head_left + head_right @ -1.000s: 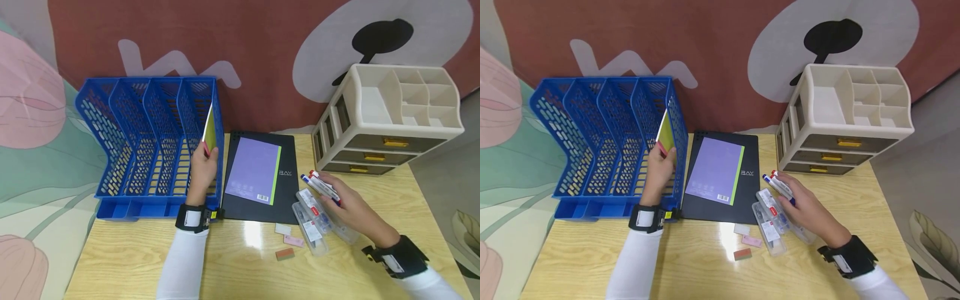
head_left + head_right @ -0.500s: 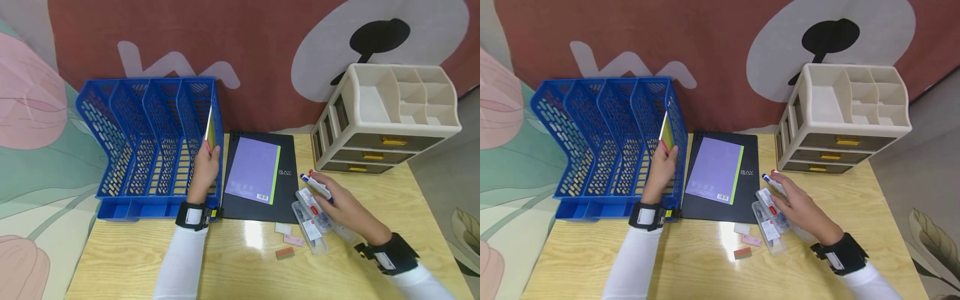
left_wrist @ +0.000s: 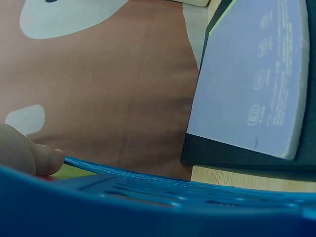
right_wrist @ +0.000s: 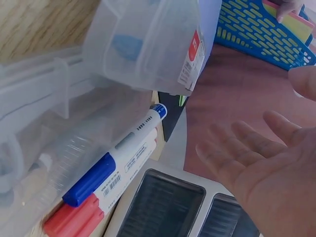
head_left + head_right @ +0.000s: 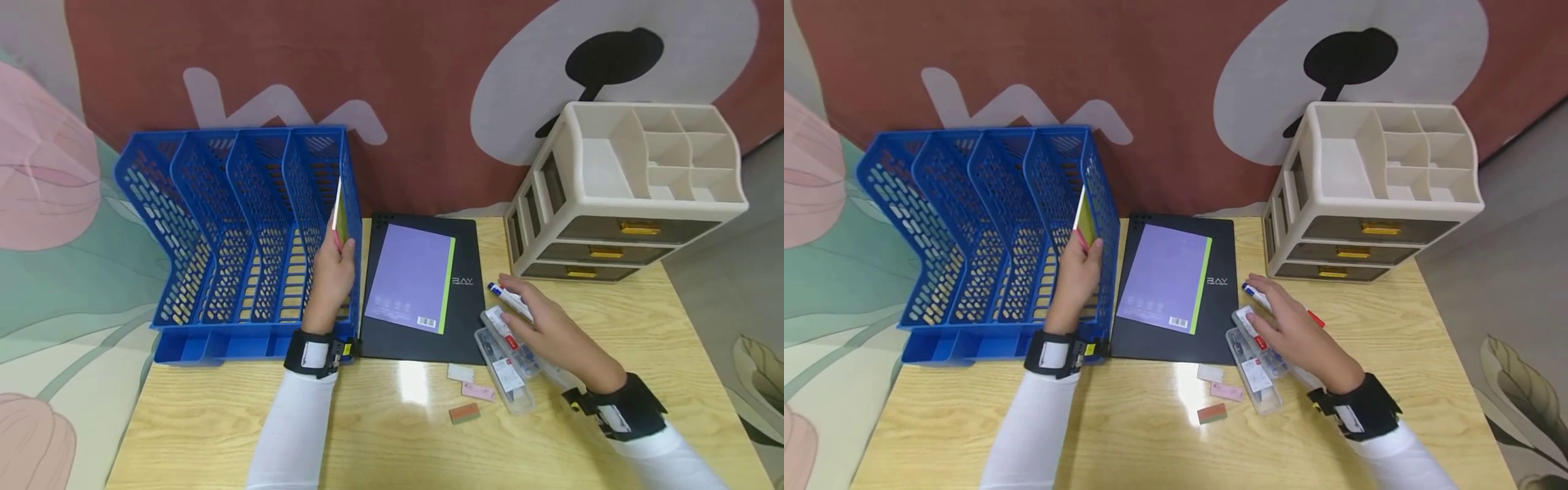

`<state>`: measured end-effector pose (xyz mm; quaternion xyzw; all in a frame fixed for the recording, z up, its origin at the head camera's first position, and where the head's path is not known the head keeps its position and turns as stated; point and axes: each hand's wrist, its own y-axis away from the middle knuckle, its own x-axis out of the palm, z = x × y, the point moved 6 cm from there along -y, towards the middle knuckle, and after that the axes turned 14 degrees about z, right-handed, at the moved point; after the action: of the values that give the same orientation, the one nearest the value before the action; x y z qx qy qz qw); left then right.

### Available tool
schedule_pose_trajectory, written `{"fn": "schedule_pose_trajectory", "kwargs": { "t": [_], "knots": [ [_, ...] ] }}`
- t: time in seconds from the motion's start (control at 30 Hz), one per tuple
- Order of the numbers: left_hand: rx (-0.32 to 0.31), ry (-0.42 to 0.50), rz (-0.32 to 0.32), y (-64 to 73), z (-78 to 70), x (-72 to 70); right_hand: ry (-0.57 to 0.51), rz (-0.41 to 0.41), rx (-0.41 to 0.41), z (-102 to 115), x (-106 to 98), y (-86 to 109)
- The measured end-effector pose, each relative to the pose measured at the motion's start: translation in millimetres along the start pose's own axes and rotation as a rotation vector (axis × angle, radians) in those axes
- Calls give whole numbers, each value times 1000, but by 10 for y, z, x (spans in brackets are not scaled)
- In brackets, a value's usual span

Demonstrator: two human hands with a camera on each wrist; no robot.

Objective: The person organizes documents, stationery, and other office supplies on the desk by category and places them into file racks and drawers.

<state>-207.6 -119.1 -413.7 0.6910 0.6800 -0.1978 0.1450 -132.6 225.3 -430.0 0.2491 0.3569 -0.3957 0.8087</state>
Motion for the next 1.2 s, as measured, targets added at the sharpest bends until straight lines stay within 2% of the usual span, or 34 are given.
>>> {"fn": "schedule_pose_trajectory", "kwargs": {
  "t": [0.3, 0.6, 1.0, 1.2],
  "knots": [
    [20, 13, 11, -2, 8, -11, -4, 4, 10, -27, 7, 22],
    [42, -18, -31, 44, -63, -88, -19, -19, 29, -21, -60, -19],
    [171, 28, -72, 154, -176, -209, -35, -13, 3, 26, -107, -94],
    [143, -39, -72, 186, -209, -216, -35, -9, -10, 52, -101, -147]
  ]
}}
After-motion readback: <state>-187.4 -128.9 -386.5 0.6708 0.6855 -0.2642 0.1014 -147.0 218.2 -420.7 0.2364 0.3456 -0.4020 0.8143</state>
